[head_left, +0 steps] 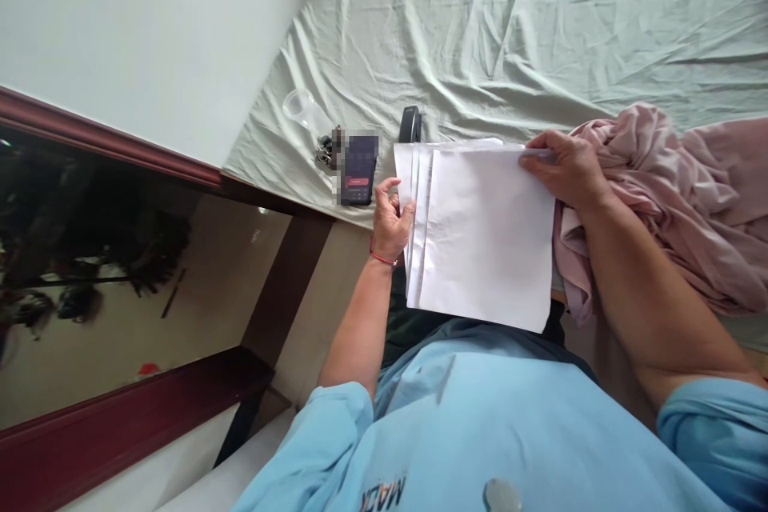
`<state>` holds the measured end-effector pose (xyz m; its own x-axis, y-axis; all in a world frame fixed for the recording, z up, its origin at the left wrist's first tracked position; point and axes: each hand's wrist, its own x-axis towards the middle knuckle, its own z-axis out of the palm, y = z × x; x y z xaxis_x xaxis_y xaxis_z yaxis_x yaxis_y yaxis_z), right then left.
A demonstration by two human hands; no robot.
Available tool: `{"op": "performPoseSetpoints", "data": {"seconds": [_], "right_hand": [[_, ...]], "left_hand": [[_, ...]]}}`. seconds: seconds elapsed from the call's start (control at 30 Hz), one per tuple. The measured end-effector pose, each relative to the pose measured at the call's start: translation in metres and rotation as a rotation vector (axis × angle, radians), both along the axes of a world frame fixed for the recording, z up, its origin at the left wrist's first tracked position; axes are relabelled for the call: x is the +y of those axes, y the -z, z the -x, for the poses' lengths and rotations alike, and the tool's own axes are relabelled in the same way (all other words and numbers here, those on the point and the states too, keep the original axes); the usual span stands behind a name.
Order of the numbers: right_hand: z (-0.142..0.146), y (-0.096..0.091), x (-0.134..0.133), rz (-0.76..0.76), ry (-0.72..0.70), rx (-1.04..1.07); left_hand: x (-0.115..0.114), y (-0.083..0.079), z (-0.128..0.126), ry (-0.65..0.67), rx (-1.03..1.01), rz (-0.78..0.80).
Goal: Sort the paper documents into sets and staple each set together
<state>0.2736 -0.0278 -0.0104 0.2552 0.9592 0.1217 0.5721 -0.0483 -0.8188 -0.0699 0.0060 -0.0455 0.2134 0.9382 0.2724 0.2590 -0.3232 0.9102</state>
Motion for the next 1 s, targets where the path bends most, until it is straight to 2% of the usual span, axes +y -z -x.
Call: {"op": "performPoseSetpoints", "data": {"seconds": [0.23,0.43,0.6,0.83,1.0], "right_hand": [[0.001,0.001,0.001,-0.113,0.025,-0.023],[0.001,-0.005,-0.001,0.047,-0.038,-0.027],[0.003,-0.007,-0.001,0.013,-0.012,-0.015],[0.006,-0.015,-0.003,-0.001,0.023,0.027],[0.006,-0.022,-0.006,-0.030,0.034,0.131]], "left_hand": [[-0.002,0.000,-0.001,-0.005,-0.010,-0.001],[-0.003,-0.003,0.000,0.024,0.028,-0.006],[-0.002,-0.003,0.000,0.011,0.052,-0.017],[-0.001,-0.004,0.000,-0.055,0.061,-0.017],[0.004,0.000,-0.003,-0.166,0.076,0.024]]}}
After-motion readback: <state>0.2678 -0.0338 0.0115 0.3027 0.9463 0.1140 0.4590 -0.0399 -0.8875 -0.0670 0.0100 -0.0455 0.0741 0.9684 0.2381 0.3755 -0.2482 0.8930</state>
